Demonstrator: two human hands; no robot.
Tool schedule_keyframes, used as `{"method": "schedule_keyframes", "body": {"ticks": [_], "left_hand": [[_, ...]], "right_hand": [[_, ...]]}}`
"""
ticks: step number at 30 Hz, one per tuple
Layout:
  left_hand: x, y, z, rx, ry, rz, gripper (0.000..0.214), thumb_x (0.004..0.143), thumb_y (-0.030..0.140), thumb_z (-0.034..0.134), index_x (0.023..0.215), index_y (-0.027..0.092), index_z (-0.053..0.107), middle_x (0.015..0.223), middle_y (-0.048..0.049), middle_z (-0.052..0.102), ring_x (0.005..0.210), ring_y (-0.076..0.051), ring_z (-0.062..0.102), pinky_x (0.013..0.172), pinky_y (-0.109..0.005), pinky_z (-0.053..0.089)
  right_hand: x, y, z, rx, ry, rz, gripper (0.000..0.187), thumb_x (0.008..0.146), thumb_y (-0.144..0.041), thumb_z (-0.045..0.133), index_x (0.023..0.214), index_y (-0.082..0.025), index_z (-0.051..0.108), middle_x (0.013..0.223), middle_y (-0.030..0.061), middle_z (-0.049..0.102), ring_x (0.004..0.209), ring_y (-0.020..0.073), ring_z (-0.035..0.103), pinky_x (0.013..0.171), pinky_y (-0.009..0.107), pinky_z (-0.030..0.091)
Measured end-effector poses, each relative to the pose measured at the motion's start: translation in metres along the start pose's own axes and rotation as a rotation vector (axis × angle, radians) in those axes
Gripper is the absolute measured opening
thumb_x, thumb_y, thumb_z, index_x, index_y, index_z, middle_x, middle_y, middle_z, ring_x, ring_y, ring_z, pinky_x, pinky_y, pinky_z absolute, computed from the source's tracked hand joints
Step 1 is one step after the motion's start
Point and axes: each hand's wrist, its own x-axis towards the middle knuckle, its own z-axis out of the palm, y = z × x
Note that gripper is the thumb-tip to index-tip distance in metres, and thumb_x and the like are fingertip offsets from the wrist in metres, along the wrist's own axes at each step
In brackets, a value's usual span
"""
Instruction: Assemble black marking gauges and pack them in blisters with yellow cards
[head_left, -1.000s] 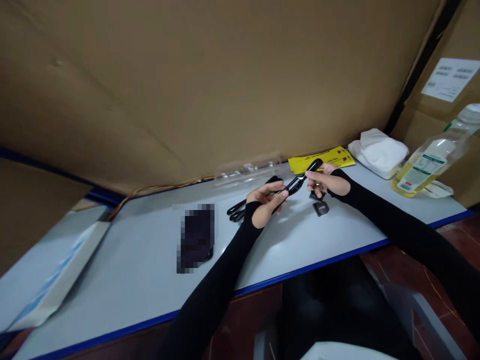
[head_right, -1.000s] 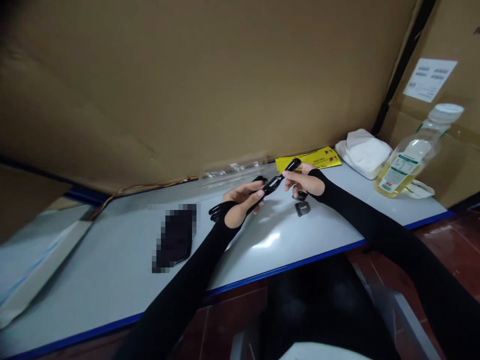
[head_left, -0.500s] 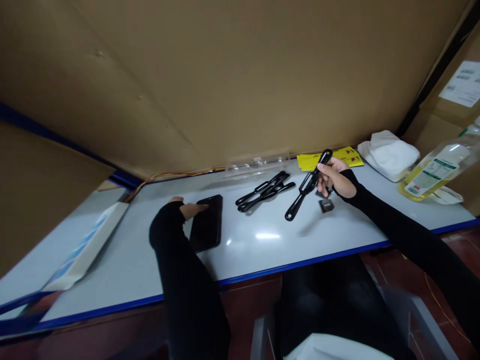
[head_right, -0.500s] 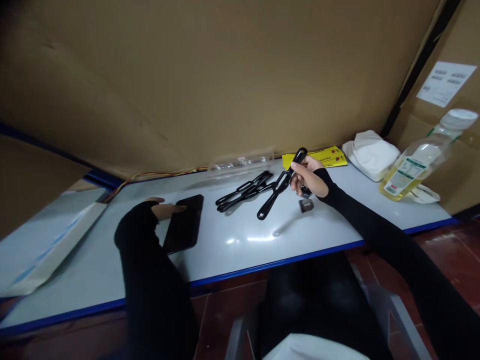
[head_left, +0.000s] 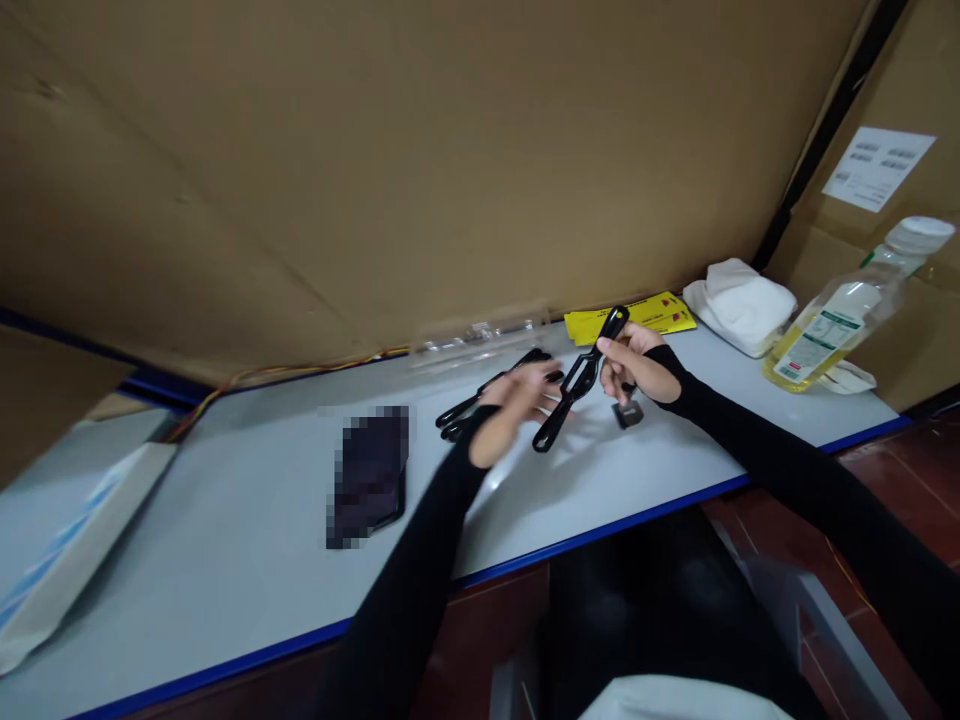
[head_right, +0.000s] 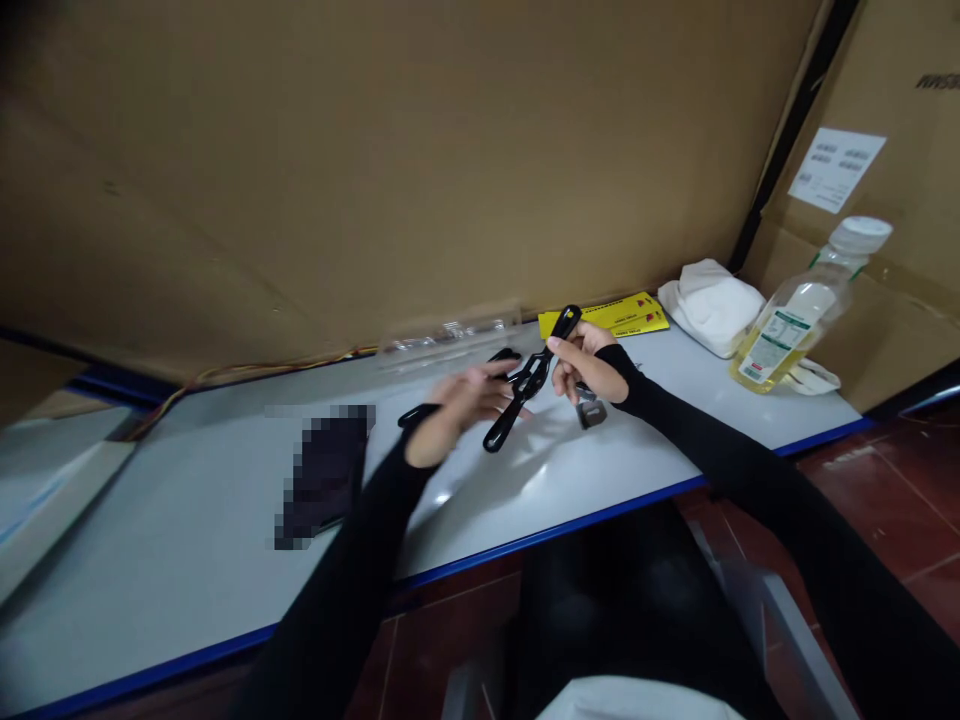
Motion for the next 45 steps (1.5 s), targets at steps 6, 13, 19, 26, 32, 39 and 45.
{"method": "schedule_keyframes", "body": {"ticks": [6,13,19,26,32,39,45], "left_hand": [[-0.013,-0.006,0.049,-0.170,-0.271,-0.230,0.057,0.080,0.057,0.084,0.111,0.017,0.059,0.064,0.0027,0.064,0.030,-0.007,0.044,0.030,-0.019,0.028],[-0.002,-0.017,0.035,-0.244,-0.076,-0.260,0.059,0.078,0.058,0.081,0.101,0.027,0.037,0.075,-0.0026,0.077,0.032,-0.011,0.046,0.026,-0.019,0.027],[0.000,-0.014,0.037,-0.258,-0.079,-0.298,0.068,0.068,0.055,0.092,0.096,0.025,0.038,0.079,-0.0119,0.081,0.037,-0.012,0.052,0.030,-0.018,0.028],[0.000,-0.006,0.029,-0.276,-0.155,-0.365,0.048,0.069,0.036,0.088,0.092,0.020,0.049,0.082,-0.0175,0.081,0.035,-0.016,0.059,0.029,-0.021,0.031],[-0.001,-0.009,0.028,-0.270,-0.225,-0.364,0.039,0.068,0.026,0.084,0.094,0.017,0.056,0.086,-0.0192,0.082,0.040,-0.019,0.064,0.032,-0.022,0.035],[0.000,-0.017,0.034,-0.237,-0.110,-0.303,0.045,0.071,0.039,0.085,0.097,0.017,0.055,0.090,-0.0179,0.082,0.038,-0.016,0.061,0.032,-0.022,0.035],[-0.001,-0.027,0.046,-0.178,0.169,-0.101,0.051,0.078,0.054,0.082,0.104,0.015,0.061,0.103,-0.0178,0.081,0.061,-0.022,0.075,0.036,-0.025,0.047]], "right_hand": [[-0.014,-0.006,-0.013,-0.555,-0.035,0.102,0.056,0.080,-0.073,0.075,0.088,-0.022,0.053,0.068,-0.0039,0.063,0.047,0.0099,0.056,0.042,0.023,0.042],[-0.046,-0.004,-0.024,-1.575,0.063,0.398,0.054,0.072,-0.066,0.085,0.094,-0.019,0.066,0.095,0.0140,0.076,0.091,0.0312,0.072,0.073,0.037,0.051],[-0.053,-0.001,-0.009,-1.532,-0.041,0.376,0.036,0.085,-0.044,0.082,0.106,-0.017,0.069,0.113,0.0160,0.076,0.105,0.0320,0.072,0.089,0.040,0.054],[-0.053,-0.005,-0.010,-1.389,-0.175,0.294,0.024,0.082,-0.025,0.079,0.102,-0.020,0.067,0.109,0.0114,0.076,0.104,0.0289,0.072,0.090,0.036,0.053],[-0.049,0.007,-0.015,-1.298,-0.192,0.342,0.050,0.073,-0.025,0.084,0.119,-0.018,0.066,0.105,0.0104,0.075,0.074,0.0216,0.068,0.070,0.034,0.051],[-0.045,0.015,-0.033,-1.050,-0.233,0.224,0.015,0.085,-0.034,0.069,0.077,-0.021,0.067,0.072,0.0002,0.065,0.064,0.0157,0.057,0.061,0.029,0.042],[-0.033,0.002,-0.021,-0.581,0.051,0.204,0.041,0.082,-0.059,0.076,0.081,-0.019,0.065,0.059,-0.0027,0.060,0.046,0.0107,0.050,0.043,0.024,0.043]]}}
